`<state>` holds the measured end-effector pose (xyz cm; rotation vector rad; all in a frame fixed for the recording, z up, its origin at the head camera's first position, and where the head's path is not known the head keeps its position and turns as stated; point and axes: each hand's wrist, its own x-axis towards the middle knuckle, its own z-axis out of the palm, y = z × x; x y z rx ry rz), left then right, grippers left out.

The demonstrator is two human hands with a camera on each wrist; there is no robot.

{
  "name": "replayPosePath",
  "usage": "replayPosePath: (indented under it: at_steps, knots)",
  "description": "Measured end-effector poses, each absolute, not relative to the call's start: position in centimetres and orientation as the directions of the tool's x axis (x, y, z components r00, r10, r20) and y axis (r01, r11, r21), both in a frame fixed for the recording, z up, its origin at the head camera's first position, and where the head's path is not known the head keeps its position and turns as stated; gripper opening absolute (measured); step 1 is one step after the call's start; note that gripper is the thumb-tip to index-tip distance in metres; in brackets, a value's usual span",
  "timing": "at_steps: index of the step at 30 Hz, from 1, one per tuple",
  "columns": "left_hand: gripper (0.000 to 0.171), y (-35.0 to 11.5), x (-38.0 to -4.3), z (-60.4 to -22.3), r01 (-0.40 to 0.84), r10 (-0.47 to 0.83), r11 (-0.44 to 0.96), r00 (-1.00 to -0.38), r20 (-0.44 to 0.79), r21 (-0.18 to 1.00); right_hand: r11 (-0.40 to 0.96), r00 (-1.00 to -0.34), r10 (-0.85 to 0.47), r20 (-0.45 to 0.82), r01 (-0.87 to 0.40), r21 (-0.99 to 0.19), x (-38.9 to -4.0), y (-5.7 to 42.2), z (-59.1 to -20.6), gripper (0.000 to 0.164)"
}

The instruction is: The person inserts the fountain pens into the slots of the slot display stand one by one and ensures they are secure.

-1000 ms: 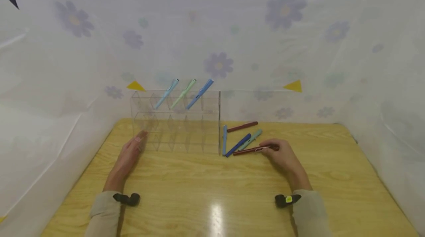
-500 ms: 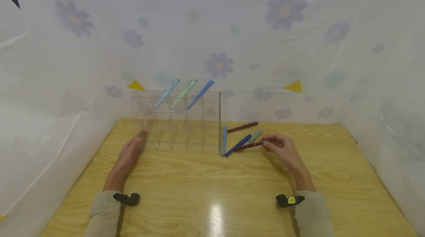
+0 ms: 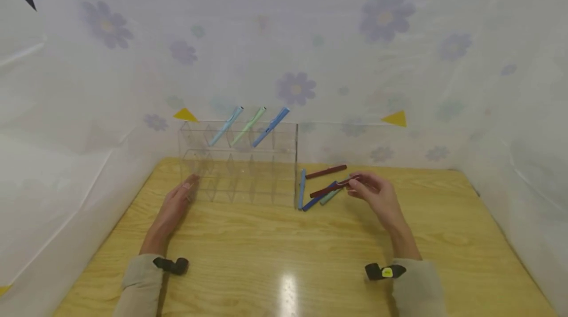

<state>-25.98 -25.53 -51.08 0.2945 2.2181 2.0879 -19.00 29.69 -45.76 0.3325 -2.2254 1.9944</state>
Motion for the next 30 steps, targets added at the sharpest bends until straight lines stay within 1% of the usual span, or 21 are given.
replayPosePath:
  at_steps: [2,6,13,17,22,28,30]
  knots:
    - [0.063,-25.5,-26.1,-51.1,0.090,0.197,0.051,-0.977,0.079,0.995,0.057,-0.959,-0.054,0.280,-0.283,-0.957,-19.0,29.1,-45.3,0.033]
    - [0.064,-25.5,-26.1,-51.0,0.095,0.193,0.062,-0.978,0.081,0.994,0.007,-0.935,-0.059,0.351,-0.352,-0.936,-19.2,27.9,-44.3,0.034]
    - [0.062,-25.4,-25.9,-51.0,0.089,0.205,0.056,-0.976,0.076,0.994,-0.070,-0.902,-0.070,0.426,-0.422,-0.904,-19.6,26.3,-42.7,0.033]
    - [0.061,-25.4,-25.9,-51.1,0.089,0.200,0.058,-0.977,0.076,0.994,-0.083,-0.891,-0.070,0.448,-0.443,-0.893,-20.0,25.4,-41.8,0.034]
    - [0.061,-25.5,-26.0,-51.3,0.084,0.198,0.055,-0.978,0.071,0.995,-0.055,-0.883,-0.039,0.468,-0.466,-0.883,-20.5,24.0,-40.8,0.033]
    - [0.062,-25.5,-25.9,-51.2,0.091,0.209,0.059,-0.975,0.077,0.994,-0.144,-0.878,0.048,0.477,-0.478,-0.866,-21.2,21.8,-39.4,0.031]
    - [0.062,-25.5,-25.9,-51.2,0.095,0.214,0.058,-0.974,0.080,0.994,-0.152,-0.879,0.074,0.471,-0.477,-0.866,-21.4,21.0,-38.9,0.031]
